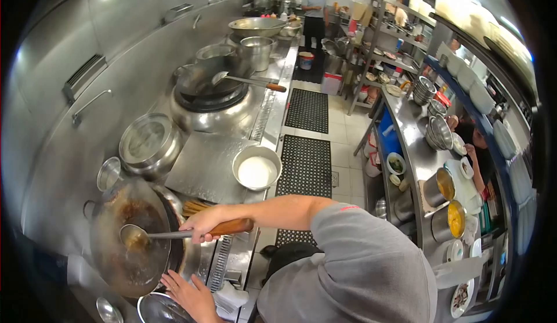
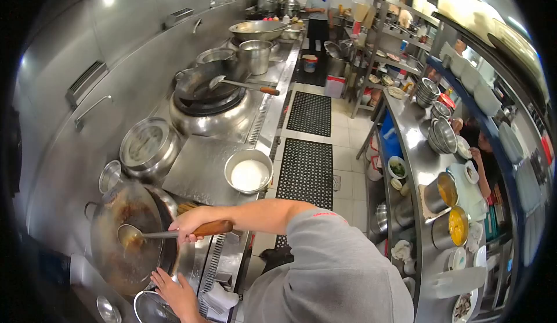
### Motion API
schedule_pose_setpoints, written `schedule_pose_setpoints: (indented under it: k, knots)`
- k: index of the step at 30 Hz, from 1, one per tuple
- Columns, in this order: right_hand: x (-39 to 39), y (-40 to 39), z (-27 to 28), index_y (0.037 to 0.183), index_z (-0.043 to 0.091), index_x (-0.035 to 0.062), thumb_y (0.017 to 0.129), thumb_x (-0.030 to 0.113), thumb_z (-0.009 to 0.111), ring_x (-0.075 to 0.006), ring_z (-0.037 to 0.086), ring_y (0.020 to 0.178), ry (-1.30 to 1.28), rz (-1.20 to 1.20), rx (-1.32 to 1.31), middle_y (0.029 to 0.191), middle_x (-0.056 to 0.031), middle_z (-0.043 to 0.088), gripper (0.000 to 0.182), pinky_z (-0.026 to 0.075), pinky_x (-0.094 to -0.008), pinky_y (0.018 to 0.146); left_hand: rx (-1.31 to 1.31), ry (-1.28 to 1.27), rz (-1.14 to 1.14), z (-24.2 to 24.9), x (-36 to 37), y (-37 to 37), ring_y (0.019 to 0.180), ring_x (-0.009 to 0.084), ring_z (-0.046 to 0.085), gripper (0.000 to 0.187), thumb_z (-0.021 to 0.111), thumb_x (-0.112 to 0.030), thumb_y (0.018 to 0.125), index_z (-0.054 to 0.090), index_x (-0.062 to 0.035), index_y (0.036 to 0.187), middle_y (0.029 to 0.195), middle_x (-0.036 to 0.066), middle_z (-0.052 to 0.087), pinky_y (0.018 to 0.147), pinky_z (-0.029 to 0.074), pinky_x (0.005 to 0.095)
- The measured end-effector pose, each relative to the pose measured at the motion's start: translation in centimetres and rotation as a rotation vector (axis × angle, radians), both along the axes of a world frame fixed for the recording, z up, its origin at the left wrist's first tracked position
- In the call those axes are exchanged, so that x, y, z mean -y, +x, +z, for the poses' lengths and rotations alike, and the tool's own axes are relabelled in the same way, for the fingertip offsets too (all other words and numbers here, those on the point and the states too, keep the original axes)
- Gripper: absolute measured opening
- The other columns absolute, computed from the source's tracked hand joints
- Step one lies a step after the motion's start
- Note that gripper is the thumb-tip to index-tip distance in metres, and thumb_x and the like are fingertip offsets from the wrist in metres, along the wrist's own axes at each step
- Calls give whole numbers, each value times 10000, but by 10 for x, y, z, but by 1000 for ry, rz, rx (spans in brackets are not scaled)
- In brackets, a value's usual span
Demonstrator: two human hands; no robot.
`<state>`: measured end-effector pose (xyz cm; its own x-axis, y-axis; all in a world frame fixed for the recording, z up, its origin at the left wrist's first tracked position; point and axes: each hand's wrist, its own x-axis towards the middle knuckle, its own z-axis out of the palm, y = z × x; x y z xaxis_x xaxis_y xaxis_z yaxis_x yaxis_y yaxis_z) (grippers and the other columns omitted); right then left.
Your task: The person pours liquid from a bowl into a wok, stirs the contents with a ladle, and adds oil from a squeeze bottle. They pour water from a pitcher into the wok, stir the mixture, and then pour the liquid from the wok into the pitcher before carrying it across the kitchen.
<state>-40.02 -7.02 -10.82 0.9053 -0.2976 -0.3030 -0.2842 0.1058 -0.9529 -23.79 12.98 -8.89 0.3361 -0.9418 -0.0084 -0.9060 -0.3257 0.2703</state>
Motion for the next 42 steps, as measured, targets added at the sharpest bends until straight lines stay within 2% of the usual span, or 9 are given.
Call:
schedule_pose_setpoints:
  k: [3,7,13,20,23,27,30,33,42]
  knots:
    - [7,8,0,1142,476,-1,758,73,591,-174,583,513,-333,-106,-131,706,-115,574,407,498,-347,475,347,-284,-189,0,-4,-4,1202,446,516,520,488,-309,956,519,102,1273,1251,321,548,1001,420,509]
    - [-4,66,-24,1230,463,-4,776,62,577,-207,620,563,-499,-310,-39,791,-131,603,473,504,-357,482,277,-59,-81,15,10,-20,1342,451,372,620,506,-357,937,441,99,1352,1409,324,418,1081,336,532]
    - [43,39,-29,1379,411,43,840,58,586,-130,501,461,102,4,30,597,-29,501,566,440,-308,394,333,-2,-72,-1,17,-15,1321,455,395,611,526,-346,934,450,96,1349,1389,326,435,1084,343,518]
    - [76,71,-54,1482,263,-16,768,103,589,-344,688,718,-670,-145,-107,973,-260,681,793,538,-445,665,34,-27,37,-12,23,-14,1424,458,214,675,606,-171,882,319,73,1442,1504,335,257,1153,217,515]
    - [49,84,-23,1256,482,-19,687,104,709,-342,671,911,-499,-125,-58,1096,-264,611,625,552,-430,714,-12,-108,-3,-9,22,-13,1400,472,249,676,639,-148,854,350,55,1430,1493,328,278,1138,237,515]
    - [13,79,-19,1501,186,102,893,70,593,-16,431,503,577,-97,117,707,36,481,733,332,-212,385,-76,-99,49,10,12,-20,1418,456,234,655,643,-185,864,374,41,1416,1497,323,271,1147,237,523]
    - [3,59,-5,1078,403,56,969,122,520,-26,464,495,1222,-48,188,728,22,476,173,327,-177,371,-106,-113,45,10,-9,-20,1415,471,237,674,625,-211,877,353,93,1413,1477,359,280,1126,212,602]
    - [2,43,26,906,375,36,1004,129,433,-45,501,484,1719,-177,182,795,-37,458,147,382,-199,336,-135,-108,-30,12,-28,-18,1412,484,235,654,585,-238,921,322,61,1440,1479,369,265,1134,221,578]
    - [6,-12,164,878,386,46,1020,130,417,-9,412,474,1085,-93,51,724,8,429,168,282,-153,325,-217,-156,-187,15,-48,-23,1415,467,245,633,610,-161,901,338,57,1429,1486,346,271,1131,243,568]
